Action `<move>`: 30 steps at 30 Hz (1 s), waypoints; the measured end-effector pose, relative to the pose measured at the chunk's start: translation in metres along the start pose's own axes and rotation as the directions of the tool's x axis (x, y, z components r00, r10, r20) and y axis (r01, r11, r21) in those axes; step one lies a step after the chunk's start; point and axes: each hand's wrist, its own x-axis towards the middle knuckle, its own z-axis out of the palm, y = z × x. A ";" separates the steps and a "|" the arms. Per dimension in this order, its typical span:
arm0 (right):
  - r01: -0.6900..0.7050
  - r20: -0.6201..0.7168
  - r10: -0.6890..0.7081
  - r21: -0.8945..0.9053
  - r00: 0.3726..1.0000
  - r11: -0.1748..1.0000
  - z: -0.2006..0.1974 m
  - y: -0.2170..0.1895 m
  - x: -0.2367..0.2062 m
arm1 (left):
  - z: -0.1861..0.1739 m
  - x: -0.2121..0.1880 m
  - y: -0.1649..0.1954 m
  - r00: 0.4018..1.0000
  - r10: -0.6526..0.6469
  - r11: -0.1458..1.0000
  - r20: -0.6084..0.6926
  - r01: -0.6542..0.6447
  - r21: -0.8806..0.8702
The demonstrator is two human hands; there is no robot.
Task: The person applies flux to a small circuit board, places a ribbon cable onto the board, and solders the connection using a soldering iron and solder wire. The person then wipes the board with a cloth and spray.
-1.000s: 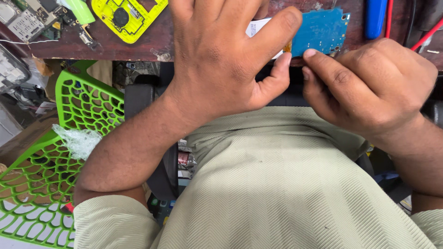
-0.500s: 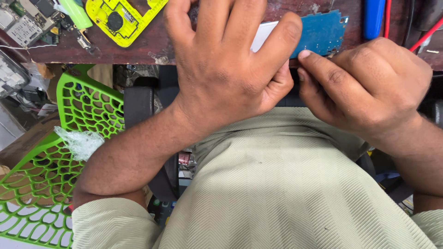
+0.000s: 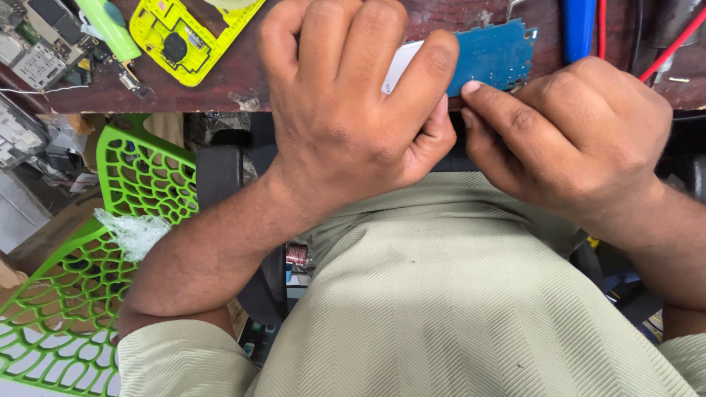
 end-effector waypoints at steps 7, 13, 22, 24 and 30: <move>0.004 -0.021 -0.004 -0.004 1.000 1.000 0.002 0.001 0.001 | -0.009 0.000 -0.005 0.998 0.040 0.998 0.057 -0.037 -0.055; 0.001 -0.019 -0.001 0.000 1.000 1.000 0.002 0.001 0.002 | -0.012 -0.001 -0.009 0.996 0.041 0.996 0.073 -0.035 -0.079; 0.003 -0.003 -0.003 -0.003 1.000 1.000 0.001 0.001 0.001 | -0.011 -0.001 -0.010 0.998 0.018 0.993 0.067 -0.010 -0.121; 0.003 -0.001 -0.003 -0.005 1.000 1.000 0.001 0.001 0.000 | -0.009 -0.001 -0.010 0.998 0.015 0.994 0.056 -0.009 -0.113; -0.002 0.001 0.002 0.006 1.000 1.000 0.002 0.001 -0.002 | -0.003 -0.003 -0.010 0.999 0.017 0.996 0.042 -0.013 -0.091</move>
